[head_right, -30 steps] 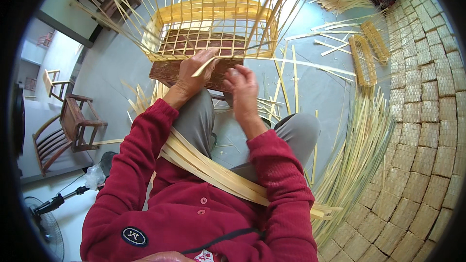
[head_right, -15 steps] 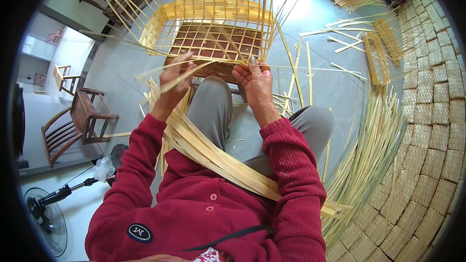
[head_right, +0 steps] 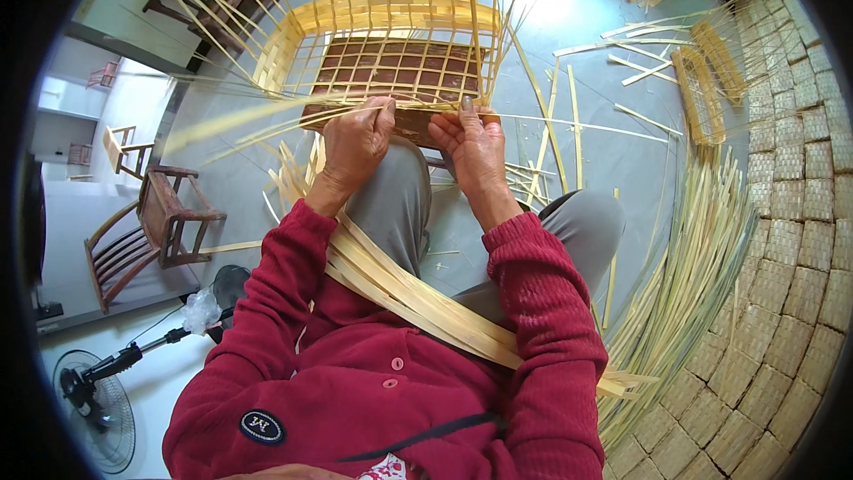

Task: The person weaves a basket by hand, interlacing thin bamboo strips through a pre-formed frame. They repeatedly pull and tuck the strips to build up the basket walls.

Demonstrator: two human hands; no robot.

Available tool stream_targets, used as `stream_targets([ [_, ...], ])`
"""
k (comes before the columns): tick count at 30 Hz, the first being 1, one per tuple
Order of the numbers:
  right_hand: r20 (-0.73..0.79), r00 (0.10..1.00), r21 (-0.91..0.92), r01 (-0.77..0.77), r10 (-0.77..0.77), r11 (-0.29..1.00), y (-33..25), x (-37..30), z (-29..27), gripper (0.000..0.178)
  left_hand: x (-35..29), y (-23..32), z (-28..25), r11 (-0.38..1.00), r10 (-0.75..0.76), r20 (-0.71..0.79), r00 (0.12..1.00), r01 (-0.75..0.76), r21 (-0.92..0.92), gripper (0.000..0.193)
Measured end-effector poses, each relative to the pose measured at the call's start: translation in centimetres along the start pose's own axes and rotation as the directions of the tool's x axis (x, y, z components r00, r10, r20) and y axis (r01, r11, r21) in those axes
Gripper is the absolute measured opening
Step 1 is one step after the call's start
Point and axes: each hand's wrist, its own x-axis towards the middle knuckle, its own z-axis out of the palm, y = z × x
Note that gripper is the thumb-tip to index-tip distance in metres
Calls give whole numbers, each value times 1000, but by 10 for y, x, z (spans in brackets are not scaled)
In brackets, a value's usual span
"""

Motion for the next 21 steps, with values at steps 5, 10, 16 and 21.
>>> stream_targets([
  [5,-32,999,-33,16,-17,999,-1,-3,3,23,1,0,-4,998,-43,45,998,40,45,24],
  [10,-39,999,-11,15,-15,1000,1,1,-3,26,-30,14,-31,999,24,-1,1000,-24,-28,22],
  [16,-9,1000,-17,28,-28,999,-4,1,-13,21,-7,11,-14,933,354,95,931,-343,-110,38],
  [21,-49,999,26,14,-13,1000,-3,3,-17,18,11,-9,17,924,382,129,915,-382,-27,32],
])
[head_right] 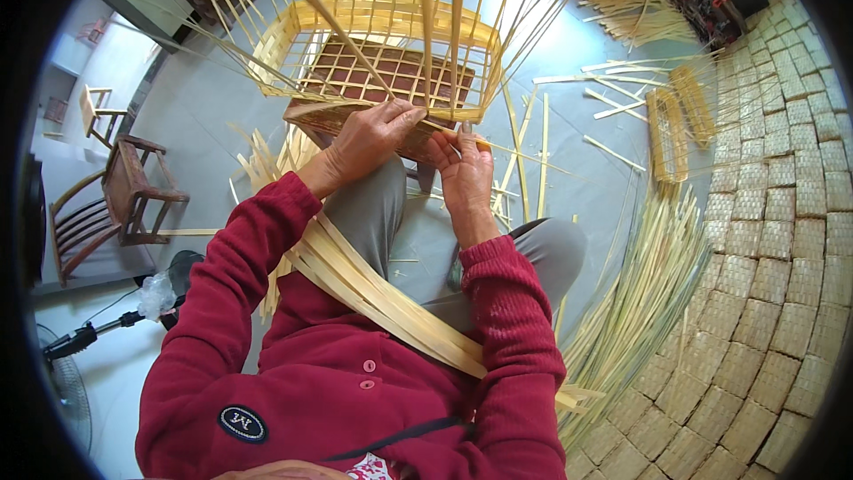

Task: The person weaves a basket by hand, interlacing thin bamboo strips through a pre-formed frame. They repeatedly pull and tuck the strips to build up the basket walls.

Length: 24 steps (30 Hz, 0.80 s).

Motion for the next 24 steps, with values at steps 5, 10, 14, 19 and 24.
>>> stream_targets([
  [5,102,980,61,165,-171,984,-1,-6,0,22,14,-13,6,973,-83,-25,996,75,-218,9],
  [10,252,967,202,-9,-43,979,-8,-1,1,23,31,-35,-6,861,-42,54,998,63,-505,12],
  [14,375,926,36,-57,39,998,-25,7,17,38,38,-47,-12,794,-21,155,988,111,-598,13],
  [19,532,839,-503,421,-113,754,-37,-5,53,60,43,-54,-15,758,-26,253,967,184,-625,13],
  [24,563,803,-579,551,-195,601,-36,-10,60,26,48,-58,-10,677,-21,288,957,225,-701,17],
])
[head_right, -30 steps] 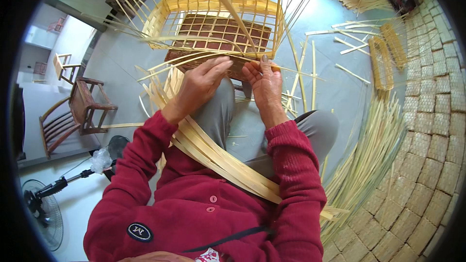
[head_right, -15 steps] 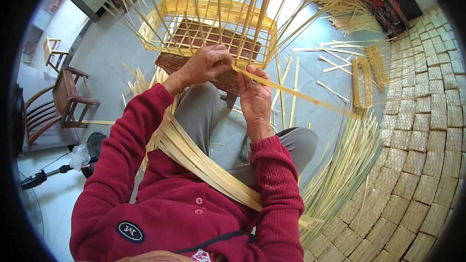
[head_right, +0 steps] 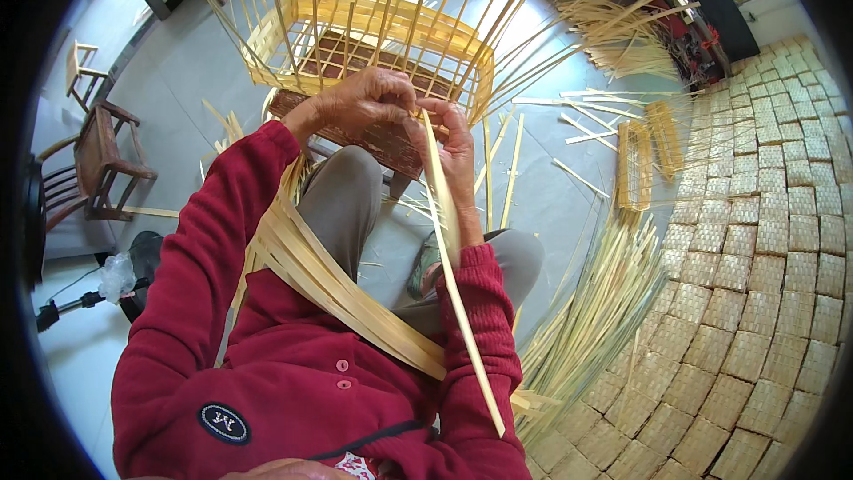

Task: The person weaves a basket by hand, interlacing thin bamboo strips through a pre-formed frame. They repeatedly pull and tuck the strips to build up the basket walls.

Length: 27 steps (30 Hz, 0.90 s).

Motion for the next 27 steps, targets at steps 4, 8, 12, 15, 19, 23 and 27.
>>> stream_targets([
  [4,-267,963,134,73,-35,988,12,-1,13,21,-2,-2,0,998,-60,-15,998,60,-36,16],
  [8,-273,921,728,7,280,686,18,-9,8,17,2,-6,8,974,-172,-150,973,145,-175,15],
  [12,-288,911,775,39,296,631,18,-19,25,16,15,4,37,939,-77,-443,893,214,268,10],
  [15,-290,935,608,15,205,794,14,-25,36,22,9,-2,56,882,29,-479,877,203,425,6],
  [19,-230,971,378,31,61,925,10,-29,33,31,7,0,58,791,-28,-327,945,221,570,13],
  [23,-384,791,650,-135,477,748,28,-23,-18,34,0,-15,53,732,49,-310,950,177,659,13],
  [27,-397,760,669,-145,515,729,39,-14,-41,37,-15,4,31,731,-9,-336,942,235,640,22],
])
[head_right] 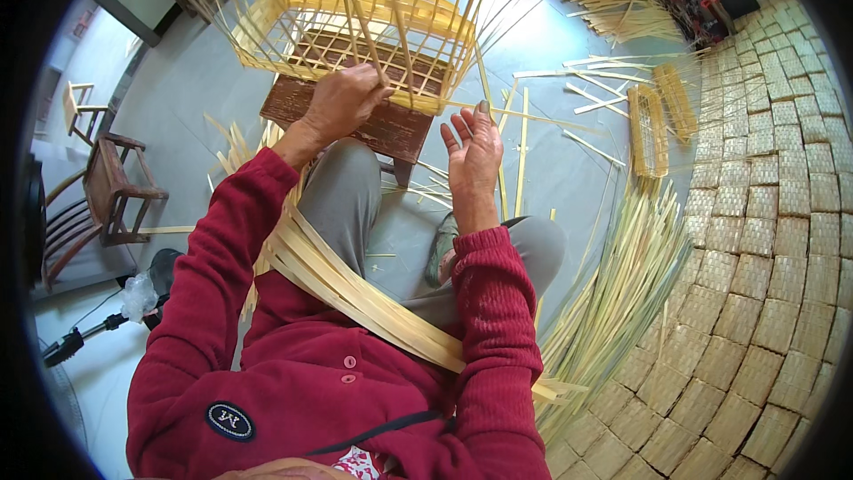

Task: The person weaves a basket by hand, interlacing thin bamboo strips through a pre-formed frame. They repeatedly pull and tuck the strips to build up the basket walls.

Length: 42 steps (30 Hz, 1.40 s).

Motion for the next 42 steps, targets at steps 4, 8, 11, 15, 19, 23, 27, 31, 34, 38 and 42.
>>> stream_targets([
  [4,75,997,-15,-33,34,999,7,1,-9,28,-19,-10,-31,995,56,46,997,-52,-85,13],
  [8,118,985,17,-126,123,992,15,-12,-12,16,-47,-10,-47,986,48,117,992,-28,-164,14],
  [11,142,977,36,-167,160,985,14,-19,-14,14,-45,-10,-47,979,62,116,991,-38,-201,9],
  [15,158,977,30,-149,143,988,12,-19,-19,16,-42,-9,-44,979,56,167,984,-21,-203,13],
  [19,139,982,21,-129,125,991,10,-18,-18,17,-58,-8,-38,976,123,28,992,-116,-182,36],
  [23,138,983,5,-124,123,992,8,-20,-18,15,-91,14,-52,982,115,-213,970,-144,-124,30],
  [27,66,992,61,-108,104,992,3,-18,-29,11,-71,43,-32,895,405,-155,901,-425,-135,29],
  [31,80,987,103,-150,142,983,4,-13,-27,12,-30,45,6,909,417,42,908,-417,7,38],
  [34,125,978,275,-198,170,941,1,-13,-37,12,-15,46,19,947,307,152,939,-317,49,28],
  [38,136,990,227,-50,19,973,6,-22,-33,18,0,39,29,930,281,-31,959,-280,-238,6],
  [42,313,949,205,-32,-35,978,8,-12,-35,19,17,24,20,840,233,38,972,-181,-512,10],
])
